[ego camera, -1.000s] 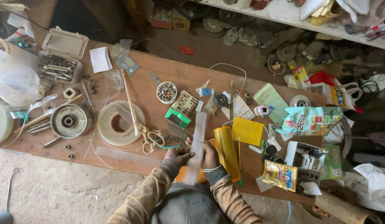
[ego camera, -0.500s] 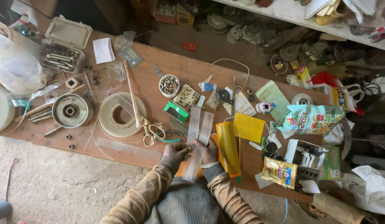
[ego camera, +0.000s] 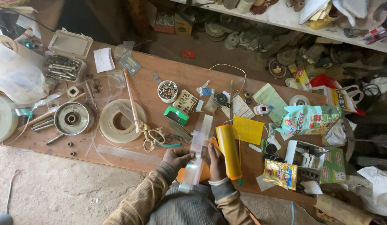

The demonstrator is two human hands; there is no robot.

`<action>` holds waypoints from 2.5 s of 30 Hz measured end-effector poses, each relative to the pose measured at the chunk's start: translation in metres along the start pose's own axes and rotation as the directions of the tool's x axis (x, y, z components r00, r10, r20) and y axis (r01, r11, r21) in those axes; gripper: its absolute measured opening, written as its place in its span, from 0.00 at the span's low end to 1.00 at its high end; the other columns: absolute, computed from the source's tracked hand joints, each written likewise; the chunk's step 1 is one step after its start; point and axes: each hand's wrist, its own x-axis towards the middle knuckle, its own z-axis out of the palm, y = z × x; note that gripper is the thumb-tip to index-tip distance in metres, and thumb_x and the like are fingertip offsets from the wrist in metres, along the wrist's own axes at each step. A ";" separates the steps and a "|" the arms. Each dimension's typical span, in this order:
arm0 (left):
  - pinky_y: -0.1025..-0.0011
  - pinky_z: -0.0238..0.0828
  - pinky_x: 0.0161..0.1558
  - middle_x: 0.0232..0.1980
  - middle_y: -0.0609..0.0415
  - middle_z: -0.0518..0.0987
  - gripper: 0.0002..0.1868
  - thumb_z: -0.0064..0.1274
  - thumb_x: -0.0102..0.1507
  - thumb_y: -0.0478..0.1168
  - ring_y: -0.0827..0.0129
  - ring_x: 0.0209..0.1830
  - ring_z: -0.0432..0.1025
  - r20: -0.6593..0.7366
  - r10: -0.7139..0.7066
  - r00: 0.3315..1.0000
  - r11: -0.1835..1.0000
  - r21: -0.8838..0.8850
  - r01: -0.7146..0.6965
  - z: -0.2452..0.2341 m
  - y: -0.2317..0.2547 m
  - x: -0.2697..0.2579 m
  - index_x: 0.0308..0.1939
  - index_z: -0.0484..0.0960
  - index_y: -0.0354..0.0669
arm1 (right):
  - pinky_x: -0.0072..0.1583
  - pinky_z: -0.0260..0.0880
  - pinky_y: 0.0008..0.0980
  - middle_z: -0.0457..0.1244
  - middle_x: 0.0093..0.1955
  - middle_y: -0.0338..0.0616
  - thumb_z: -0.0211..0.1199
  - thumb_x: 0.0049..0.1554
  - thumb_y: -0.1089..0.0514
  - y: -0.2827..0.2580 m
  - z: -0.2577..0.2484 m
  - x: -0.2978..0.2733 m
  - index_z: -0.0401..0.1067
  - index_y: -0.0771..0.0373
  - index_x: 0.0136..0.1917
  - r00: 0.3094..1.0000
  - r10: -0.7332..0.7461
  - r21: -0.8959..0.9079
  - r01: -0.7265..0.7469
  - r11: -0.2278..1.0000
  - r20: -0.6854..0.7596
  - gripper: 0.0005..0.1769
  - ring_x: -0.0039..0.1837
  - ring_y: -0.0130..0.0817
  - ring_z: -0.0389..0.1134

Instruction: The person uses a large knife to cut a roll of clear plastic sheeting into rectangular pieces on a cluttered workbench. The person repeatedly cuts, inspects, and stacks the cut pieces.

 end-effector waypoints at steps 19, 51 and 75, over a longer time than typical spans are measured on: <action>0.68 0.79 0.48 0.49 0.48 0.86 0.19 0.62 0.60 0.36 0.64 0.45 0.82 -0.131 0.617 0.776 0.696 0.552 -0.460 0.013 0.115 -0.159 0.55 0.83 0.38 | 0.45 0.69 0.31 0.61 0.39 0.44 0.48 0.70 0.52 -0.054 0.073 -0.021 0.68 0.70 0.58 0.870 0.130 -0.032 -0.131 0.991 0.476 0.18 0.40 0.31 0.65; 0.75 0.82 0.37 0.39 0.49 0.86 0.12 0.60 0.60 0.28 0.70 0.35 0.83 -0.419 0.762 0.494 0.641 0.383 -0.665 -0.183 0.088 -0.345 0.47 0.87 0.36 | 0.49 0.73 0.29 0.68 0.41 0.44 0.46 0.68 0.55 0.053 0.274 -0.159 0.70 0.69 0.54 0.622 0.342 -0.501 0.093 0.861 0.704 0.17 0.43 0.30 0.70; 0.75 0.82 0.42 0.39 0.52 0.88 0.06 0.62 0.60 0.33 0.72 0.35 0.83 -0.465 0.851 0.245 0.524 0.727 -0.444 -0.221 0.215 -0.329 0.40 0.91 0.44 | 0.50 0.74 0.32 0.65 0.43 0.46 0.48 0.70 0.57 0.034 0.229 -0.104 0.71 0.72 0.58 0.443 0.458 -0.490 -0.048 0.870 0.771 0.17 0.44 0.32 0.70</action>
